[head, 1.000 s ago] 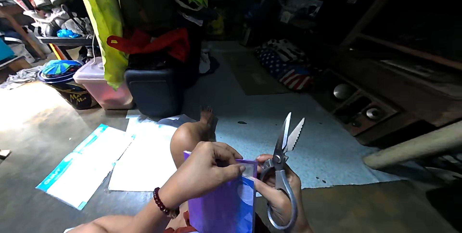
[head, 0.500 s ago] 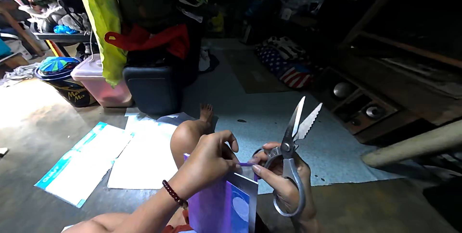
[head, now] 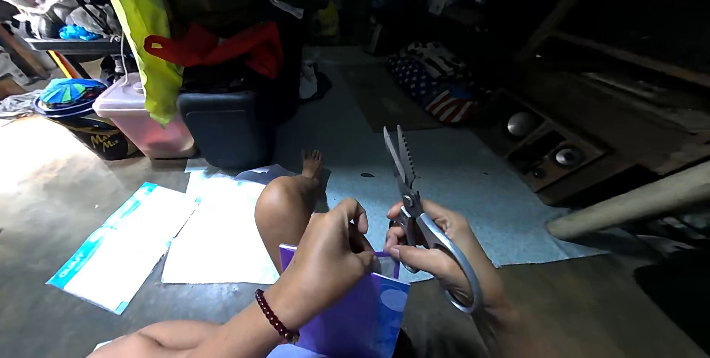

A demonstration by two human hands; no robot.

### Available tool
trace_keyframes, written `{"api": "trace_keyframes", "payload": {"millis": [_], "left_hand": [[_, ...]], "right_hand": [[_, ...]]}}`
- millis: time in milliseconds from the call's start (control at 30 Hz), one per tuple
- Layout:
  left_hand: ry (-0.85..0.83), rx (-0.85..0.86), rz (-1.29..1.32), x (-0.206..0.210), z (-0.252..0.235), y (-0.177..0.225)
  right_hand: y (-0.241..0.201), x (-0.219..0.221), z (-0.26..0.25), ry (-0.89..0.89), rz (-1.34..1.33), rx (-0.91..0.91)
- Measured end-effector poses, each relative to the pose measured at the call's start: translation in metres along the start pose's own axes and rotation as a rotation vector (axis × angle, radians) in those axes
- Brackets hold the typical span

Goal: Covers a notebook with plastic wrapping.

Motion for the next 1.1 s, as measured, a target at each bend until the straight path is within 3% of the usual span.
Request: {"api": "trace_keyframes", "payload": {"millis": [233,467,667,900,1100], "left_hand": [[-0.005,-0.017,-0.017,0.001,-0.001,-0.002],[-0.108,-0.009,-0.111,0.001,-0.001,-0.008],[-0.125,-0.034,-0.131,0.004,-0.005,-0.009],[-0.163,-0.036,-0.115,0.001,-0.002,-0.008],[-0.391,-0.113,-0.095,-0.013,0.004,0.004]], "right_hand": [[-0.001,-0.003,-0.003,0.009,0.05,0.043],[-0.006,-0.055,0.001,-0.082,0.407,-0.249],[0.004,-0.038,0.019,-0.034,0.118,-0.193],[0.006,-0.011,0.015,0.055,0.035,-0.05],[0.011,-0.008,0.005,0.045,-0.076,0.102]]}}
Point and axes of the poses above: each hand's wrist, its own z-axis away from the middle knuckle, its own x-axis out of the palm, y = z × x, the point moved 4 cm from there along -z, towards the middle knuckle, and after that the axes turned 10 degrees about x, right-handed, at the moved point
